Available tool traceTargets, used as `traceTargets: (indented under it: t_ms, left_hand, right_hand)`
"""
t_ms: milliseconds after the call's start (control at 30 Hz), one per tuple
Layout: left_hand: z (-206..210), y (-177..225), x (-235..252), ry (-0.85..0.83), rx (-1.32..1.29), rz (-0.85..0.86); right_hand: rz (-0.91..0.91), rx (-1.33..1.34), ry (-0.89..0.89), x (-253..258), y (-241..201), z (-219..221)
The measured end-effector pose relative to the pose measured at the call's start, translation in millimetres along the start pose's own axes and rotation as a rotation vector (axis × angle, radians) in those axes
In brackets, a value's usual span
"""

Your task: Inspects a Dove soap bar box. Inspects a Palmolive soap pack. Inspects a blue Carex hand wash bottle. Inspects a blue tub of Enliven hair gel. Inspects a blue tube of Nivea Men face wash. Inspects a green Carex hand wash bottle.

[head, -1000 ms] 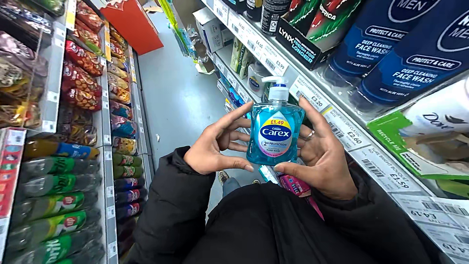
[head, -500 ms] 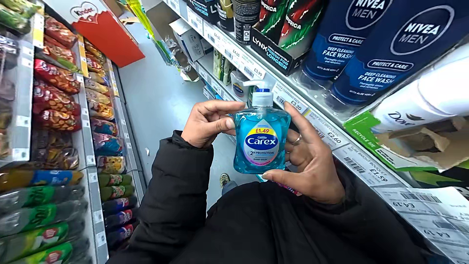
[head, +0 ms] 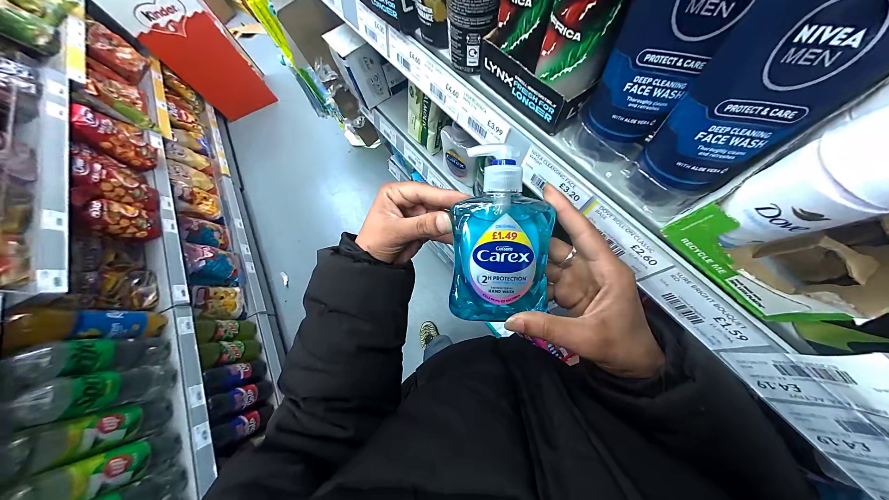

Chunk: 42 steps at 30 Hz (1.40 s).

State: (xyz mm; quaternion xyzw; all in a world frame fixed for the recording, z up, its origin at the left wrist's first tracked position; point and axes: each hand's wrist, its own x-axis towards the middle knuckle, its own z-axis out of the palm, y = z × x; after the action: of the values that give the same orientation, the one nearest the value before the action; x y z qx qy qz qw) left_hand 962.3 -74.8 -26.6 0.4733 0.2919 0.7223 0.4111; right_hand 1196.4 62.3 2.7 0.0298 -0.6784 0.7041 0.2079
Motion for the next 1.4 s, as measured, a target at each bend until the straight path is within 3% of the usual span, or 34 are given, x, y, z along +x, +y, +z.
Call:
traceTargets:
  t_ms: [833, 1167, 1400]
  left_hand:
    - [7, -22, 0, 0.029, -0.118, -0.027]
    - [19, 0, -19, 0.152, -0.114, -0.064]
    - [14, 35, -40, 0.264, -0.083, -0.124]
  right_hand:
    - [0.013, -0.001, 0.002, -10, 2, -8]
    - [0.008, 0.004, 0.040, -7, 0, 12]
    - [0.014, -0.033, 0.094, 7, 2, 51]
